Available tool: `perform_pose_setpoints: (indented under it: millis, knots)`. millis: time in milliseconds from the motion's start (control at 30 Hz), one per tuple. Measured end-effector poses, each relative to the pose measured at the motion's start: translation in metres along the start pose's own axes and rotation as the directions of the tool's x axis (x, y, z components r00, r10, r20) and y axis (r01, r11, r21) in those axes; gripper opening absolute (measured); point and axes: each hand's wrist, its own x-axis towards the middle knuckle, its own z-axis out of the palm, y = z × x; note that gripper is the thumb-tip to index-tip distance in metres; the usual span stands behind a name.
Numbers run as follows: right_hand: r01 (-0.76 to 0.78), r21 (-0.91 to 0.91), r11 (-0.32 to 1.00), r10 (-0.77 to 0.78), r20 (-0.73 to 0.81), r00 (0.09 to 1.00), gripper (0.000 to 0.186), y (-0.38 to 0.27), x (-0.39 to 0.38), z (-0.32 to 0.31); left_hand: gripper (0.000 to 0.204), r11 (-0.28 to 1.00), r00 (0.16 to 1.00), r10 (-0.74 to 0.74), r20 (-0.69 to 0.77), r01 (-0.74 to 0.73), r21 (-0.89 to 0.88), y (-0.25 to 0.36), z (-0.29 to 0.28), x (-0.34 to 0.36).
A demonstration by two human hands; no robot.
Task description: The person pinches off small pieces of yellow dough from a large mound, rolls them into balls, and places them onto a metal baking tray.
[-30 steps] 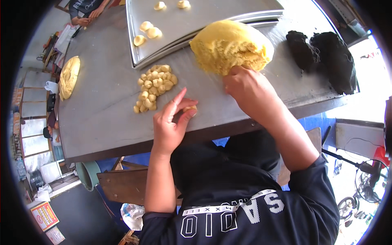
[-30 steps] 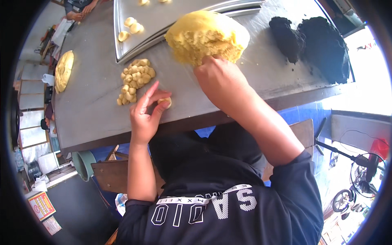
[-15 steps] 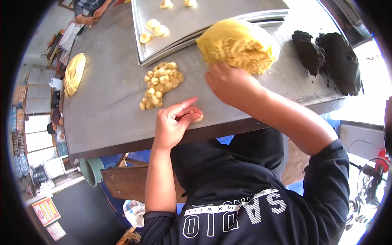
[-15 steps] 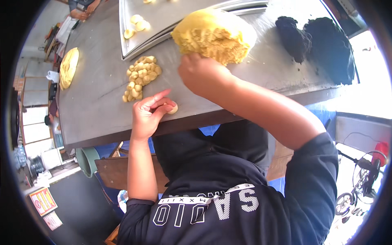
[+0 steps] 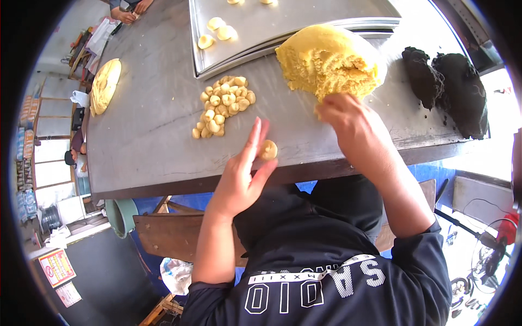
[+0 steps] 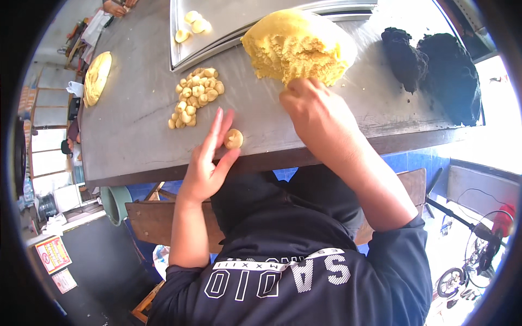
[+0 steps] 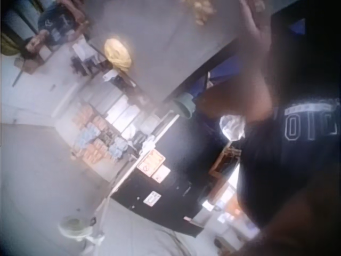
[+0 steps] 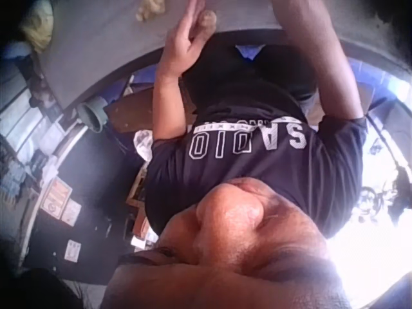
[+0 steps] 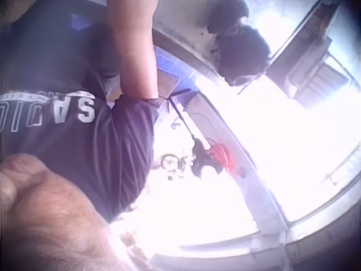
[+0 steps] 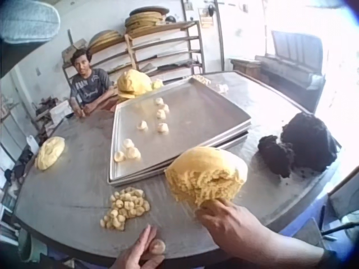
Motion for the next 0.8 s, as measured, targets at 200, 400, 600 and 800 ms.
perform_pose_setpoints:
  millis: [200,400,600,800]
  knots:
    - [0.026,-0.187,0.982,-0.005,0.112,0.994,0.016,0.006,0.028,0.012,0.036,0.96,0.972,0.196,0.132,-0.218,0.178,-0.026,-0.027,0.014]
    - [0.188,-0.021,0.982,-0.184,0.132,0.974,0.008,0.006,0.027,0.002,0.02,0.925,0.966,0.165,0.201,-0.222,0.309,-0.03,-0.032,0.034]
    - [0.009,-0.001,1.0,-0.009,-0.016,1.0,0.04,0.012,-0.001,0.014,0.055,0.97,0.997,0.065,0.042,-0.073,0.233,-0.017,-0.02,0.017]
    - [0.051,-0.199,0.979,-0.081,-0.146,0.986,0.031,0.014,-0.018,0.007,0.092,0.983,0.998,0.034,-0.055,-0.023,0.18,-0.001,-0.007,0.006]
